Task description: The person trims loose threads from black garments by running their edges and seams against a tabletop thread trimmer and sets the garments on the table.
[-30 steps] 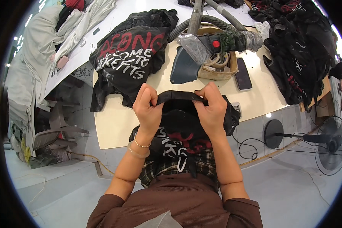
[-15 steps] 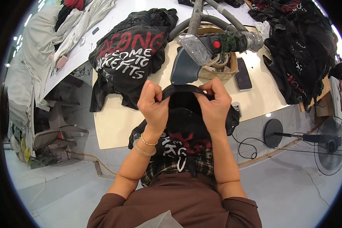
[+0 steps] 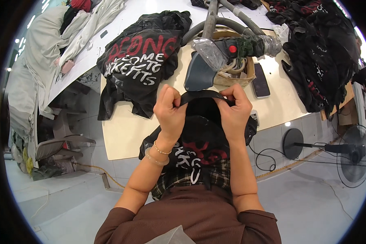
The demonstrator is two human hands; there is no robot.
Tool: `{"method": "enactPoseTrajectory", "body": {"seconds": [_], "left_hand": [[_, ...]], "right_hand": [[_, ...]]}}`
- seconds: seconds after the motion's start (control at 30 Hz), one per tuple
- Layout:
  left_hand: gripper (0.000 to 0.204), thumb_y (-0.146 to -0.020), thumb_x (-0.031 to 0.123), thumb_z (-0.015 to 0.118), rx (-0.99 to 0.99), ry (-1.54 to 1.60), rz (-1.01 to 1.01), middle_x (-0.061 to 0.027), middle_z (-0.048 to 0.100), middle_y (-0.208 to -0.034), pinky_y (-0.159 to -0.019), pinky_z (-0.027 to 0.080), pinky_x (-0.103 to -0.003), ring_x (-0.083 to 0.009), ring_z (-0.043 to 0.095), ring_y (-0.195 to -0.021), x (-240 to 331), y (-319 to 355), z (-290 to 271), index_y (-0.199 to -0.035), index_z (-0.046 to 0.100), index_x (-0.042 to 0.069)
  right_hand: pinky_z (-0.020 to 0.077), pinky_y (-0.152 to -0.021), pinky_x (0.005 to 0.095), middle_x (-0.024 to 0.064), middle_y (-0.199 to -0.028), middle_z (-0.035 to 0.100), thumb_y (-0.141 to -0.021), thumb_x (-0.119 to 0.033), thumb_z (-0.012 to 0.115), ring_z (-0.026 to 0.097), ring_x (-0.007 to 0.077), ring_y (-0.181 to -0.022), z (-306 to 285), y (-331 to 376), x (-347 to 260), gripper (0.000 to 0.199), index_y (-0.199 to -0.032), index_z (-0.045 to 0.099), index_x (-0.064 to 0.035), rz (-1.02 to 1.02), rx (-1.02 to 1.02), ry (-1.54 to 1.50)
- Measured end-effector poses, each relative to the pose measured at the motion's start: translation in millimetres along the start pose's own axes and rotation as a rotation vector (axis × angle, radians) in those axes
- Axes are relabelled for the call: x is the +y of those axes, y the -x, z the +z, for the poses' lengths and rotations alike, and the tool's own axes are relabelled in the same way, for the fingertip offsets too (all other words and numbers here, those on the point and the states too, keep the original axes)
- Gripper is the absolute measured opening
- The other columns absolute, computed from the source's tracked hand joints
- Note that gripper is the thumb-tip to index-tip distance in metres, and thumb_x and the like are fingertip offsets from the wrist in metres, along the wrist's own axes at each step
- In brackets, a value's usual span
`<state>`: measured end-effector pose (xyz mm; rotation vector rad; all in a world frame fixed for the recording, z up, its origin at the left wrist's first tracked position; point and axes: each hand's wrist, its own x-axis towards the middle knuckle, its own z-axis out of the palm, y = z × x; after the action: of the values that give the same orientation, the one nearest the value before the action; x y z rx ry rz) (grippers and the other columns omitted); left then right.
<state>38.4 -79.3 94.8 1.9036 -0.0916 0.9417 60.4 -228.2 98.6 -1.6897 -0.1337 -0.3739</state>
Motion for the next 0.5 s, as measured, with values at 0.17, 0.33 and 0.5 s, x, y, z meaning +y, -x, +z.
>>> {"method": "enactPoseTrajectory", "body": {"seconds": [0.17, 0.33, 0.5], "left_hand": [[0.035, -0.055, -0.019, 0.062, 0.032, -0.039, 0.067, -0.0075, 0.034, -0.067, -0.048, 0.028, -0.03, -0.0216, 0.033, -0.054, -4, 4, -5, -0.069, 0.037, 0.003], [0.036, -0.053, -0.018, 0.064, -0.015, -0.071, 0.318, -0.0083, 0.042, -0.066, -0.045, 0.03, -0.029, -0.0214, 0.04, -0.051, -2, 29, -20, -0.064, 0.038, 0.004], [0.021, -0.065, 0.0, 0.073, -0.426, 0.189, 0.154, -0.0089, 0.058, -0.078, -0.056, 0.049, -0.032, -0.0237, 0.06, -0.068, 53, 60, -21, -0.071, 0.055, 0.007]], "right_hand": [[0.034, -0.056, 0.0234, 0.0021, -0.069, 0.043, -0.07, 0.012, 0.065, 0.04, 0.0102, -0.062, 3, 3, 1, 0.019, -0.077, 0.052, -0.0001, -0.042, -0.004, 0.034], [0.0396, -0.06, 0.0243, 0.0068, -0.076, 0.047, -0.068, 0.015, 0.06, 0.047, 0.0167, -0.065, -8, 10, 0, 0.019, -0.08, 0.055, 0.0009, -0.317, 0.035, 0.158], [0.0432, -0.067, 0.0263, 0.0071, -0.08, 0.052, -0.069, 0.017, 0.058, 0.052, 0.0184, -0.072, -25, 12, 9, 0.02, -0.081, 0.058, 0.0009, -0.341, 0.042, 0.244]]}}
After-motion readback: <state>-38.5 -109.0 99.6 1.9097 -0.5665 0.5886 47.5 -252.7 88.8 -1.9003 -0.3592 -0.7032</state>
